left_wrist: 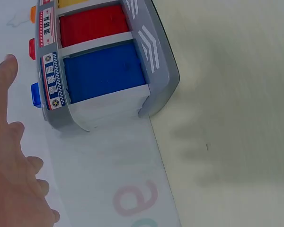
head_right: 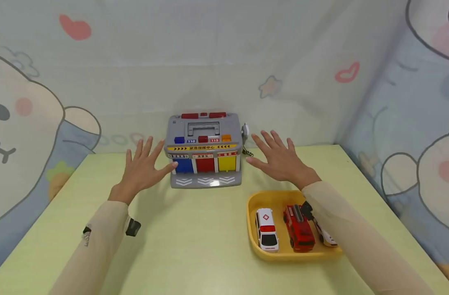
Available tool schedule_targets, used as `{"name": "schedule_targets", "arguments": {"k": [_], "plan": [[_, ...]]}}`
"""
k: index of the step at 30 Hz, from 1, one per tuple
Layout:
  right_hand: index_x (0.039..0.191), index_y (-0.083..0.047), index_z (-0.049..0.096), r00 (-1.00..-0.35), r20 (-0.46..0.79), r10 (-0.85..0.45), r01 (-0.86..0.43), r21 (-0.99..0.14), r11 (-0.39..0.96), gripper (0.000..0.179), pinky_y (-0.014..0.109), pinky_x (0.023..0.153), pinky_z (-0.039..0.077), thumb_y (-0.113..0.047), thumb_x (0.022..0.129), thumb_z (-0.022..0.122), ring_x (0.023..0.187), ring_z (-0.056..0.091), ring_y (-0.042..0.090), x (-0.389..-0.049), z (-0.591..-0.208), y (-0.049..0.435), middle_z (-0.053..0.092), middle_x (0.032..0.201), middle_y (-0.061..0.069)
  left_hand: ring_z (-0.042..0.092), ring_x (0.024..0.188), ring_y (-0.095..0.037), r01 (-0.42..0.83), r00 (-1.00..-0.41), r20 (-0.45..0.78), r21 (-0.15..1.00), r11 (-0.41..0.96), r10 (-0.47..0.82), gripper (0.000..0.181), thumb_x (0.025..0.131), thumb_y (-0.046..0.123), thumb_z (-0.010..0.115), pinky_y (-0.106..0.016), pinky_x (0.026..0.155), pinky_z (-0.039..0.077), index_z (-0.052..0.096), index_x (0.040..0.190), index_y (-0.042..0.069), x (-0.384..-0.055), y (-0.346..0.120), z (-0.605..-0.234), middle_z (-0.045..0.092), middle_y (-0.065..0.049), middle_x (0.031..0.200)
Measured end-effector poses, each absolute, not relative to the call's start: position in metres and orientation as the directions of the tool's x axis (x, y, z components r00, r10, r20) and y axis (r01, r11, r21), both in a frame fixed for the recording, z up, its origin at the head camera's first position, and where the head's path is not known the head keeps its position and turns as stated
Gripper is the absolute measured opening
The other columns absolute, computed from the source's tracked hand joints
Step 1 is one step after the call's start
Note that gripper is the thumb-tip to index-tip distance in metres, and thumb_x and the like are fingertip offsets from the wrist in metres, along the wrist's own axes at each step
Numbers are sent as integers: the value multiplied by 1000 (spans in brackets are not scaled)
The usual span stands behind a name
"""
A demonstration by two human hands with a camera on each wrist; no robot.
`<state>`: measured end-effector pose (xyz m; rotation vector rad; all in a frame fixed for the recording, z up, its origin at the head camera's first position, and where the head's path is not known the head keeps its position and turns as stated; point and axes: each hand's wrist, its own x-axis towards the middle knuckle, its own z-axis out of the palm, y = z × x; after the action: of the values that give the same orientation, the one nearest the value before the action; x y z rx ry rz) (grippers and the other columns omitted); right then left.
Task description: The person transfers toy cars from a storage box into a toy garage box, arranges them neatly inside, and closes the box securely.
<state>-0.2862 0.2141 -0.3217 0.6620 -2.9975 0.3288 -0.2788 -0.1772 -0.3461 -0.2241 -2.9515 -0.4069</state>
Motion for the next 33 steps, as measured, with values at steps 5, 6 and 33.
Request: {"name": "schedule_targets", "arguments": {"k": [5,6,33], "plan": [[163,-21,6,-896,101,-433,-444,-164,881,81,72,118,-1,-62,101,37,156,-1,40,-298,-323,207,4,170,14,-10,156,-39,205,-968,192,216,955,164,88,92,71,45,-68,118,-10,15,162,27,-291,-175,-341,0,-14,170],[163,-21,6,-895,102,-435,-446,-158,881,81,71,118,0,-62,101,37,156,-1,40,-301,-324,206,4,170,14,-9,156,-39,211,-966,195,206,956,171,88,92,71,45,-68,118,-10,15,162,27,-293,-174,-340,1,-13,170],[163,-19,8,-898,86,-431,-439,-148,886,79,61,124,5,-60,101,36,157,3,37,-349,-336,168,8,169,14,-7,156,-38,250,-961,169,173,953,221,85,95,69,40,-64,121,-8,18,162,22,-332,-172,-339,5,-13,170]]}}
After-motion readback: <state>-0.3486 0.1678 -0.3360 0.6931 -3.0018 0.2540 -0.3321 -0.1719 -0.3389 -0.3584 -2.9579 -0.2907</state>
